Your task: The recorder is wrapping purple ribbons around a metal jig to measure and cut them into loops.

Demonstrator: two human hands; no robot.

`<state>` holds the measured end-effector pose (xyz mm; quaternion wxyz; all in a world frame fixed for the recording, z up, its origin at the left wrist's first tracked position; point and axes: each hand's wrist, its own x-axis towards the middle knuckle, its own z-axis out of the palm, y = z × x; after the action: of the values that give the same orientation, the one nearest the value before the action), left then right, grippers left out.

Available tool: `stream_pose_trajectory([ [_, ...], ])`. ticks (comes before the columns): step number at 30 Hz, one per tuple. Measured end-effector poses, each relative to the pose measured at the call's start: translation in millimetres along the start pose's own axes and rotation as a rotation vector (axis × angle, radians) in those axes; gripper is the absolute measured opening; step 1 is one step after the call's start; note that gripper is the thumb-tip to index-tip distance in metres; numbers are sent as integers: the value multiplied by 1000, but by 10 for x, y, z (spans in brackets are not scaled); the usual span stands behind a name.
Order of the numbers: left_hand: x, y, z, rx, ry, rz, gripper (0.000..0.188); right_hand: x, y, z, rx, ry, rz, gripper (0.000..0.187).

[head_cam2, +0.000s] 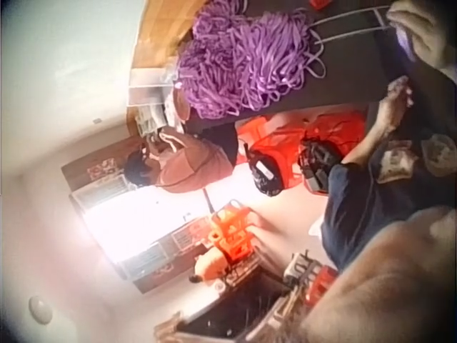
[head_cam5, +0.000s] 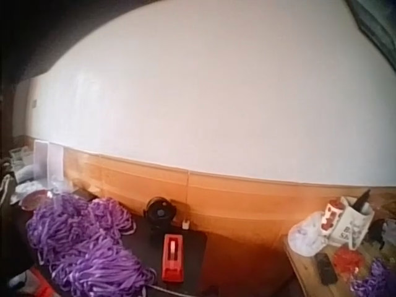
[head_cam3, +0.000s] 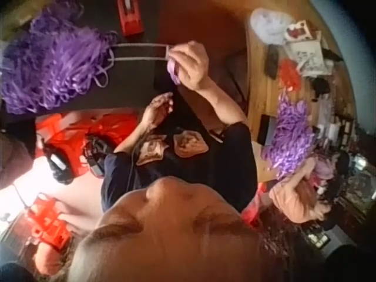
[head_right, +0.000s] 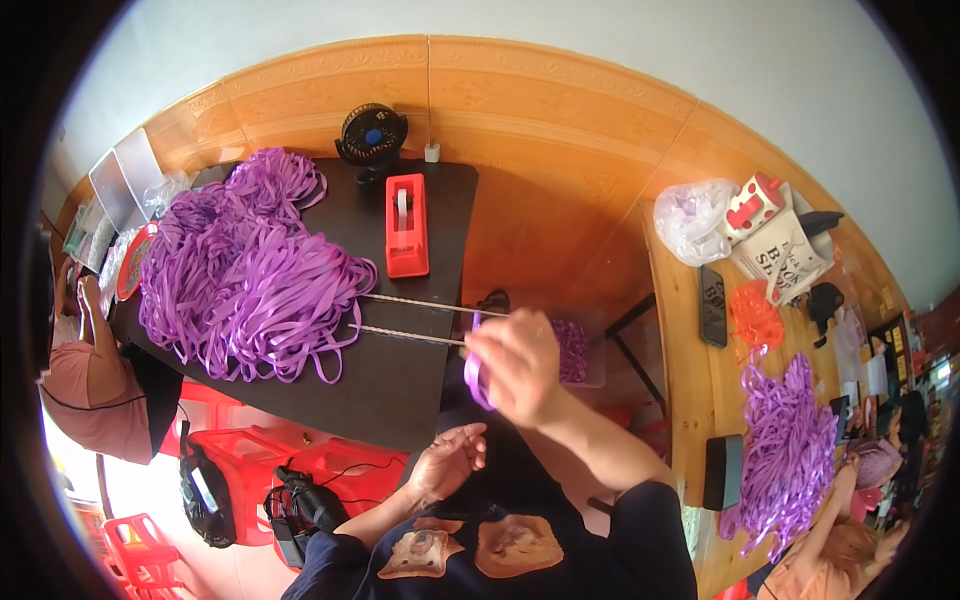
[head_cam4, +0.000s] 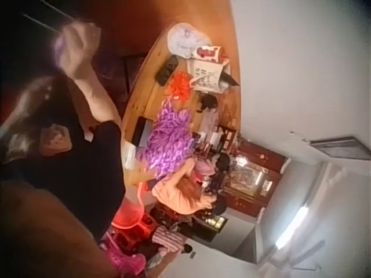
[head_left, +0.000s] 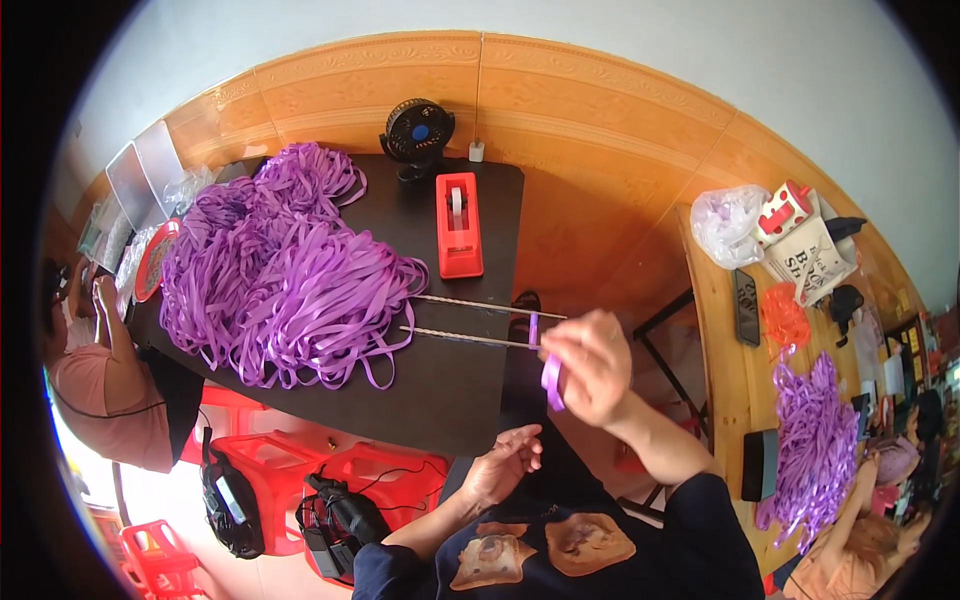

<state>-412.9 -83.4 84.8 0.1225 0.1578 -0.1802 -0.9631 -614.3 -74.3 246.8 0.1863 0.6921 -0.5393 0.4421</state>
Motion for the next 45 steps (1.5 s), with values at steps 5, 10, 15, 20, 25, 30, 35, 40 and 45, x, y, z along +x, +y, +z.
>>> stream_pose_trajectory([
  [5,354,-33,18,218,36,71,35,359,725,262,395,12,451,5],
  [10,773,32,98,319,131,226,33,91,1435,651,742,-74,768,15],
  [15,1108,149,124,458,223,349,35,-218,1596,903,875,-105,1123,16],
  [20,1394,224,322,734,422,800,43,-620,1590,1086,961,-251,1325,13],
  [25,1572,367,412,898,433,901,41,-987,1291,1117,1171,-292,1494,16],
  [30,1482,227,356,780,410,847,24,-1077,704,916,1168,-61,1677,19],
  [35,1215,195,483,310,408,463,17,-1486,573,797,1268,-101,1706,18],
  [40,971,27,409,421,388,613,20,-1732,277,658,877,-83,1532,13],
  [45,675,-116,355,509,442,526,20,-1529,67,464,322,191,905,11],
])
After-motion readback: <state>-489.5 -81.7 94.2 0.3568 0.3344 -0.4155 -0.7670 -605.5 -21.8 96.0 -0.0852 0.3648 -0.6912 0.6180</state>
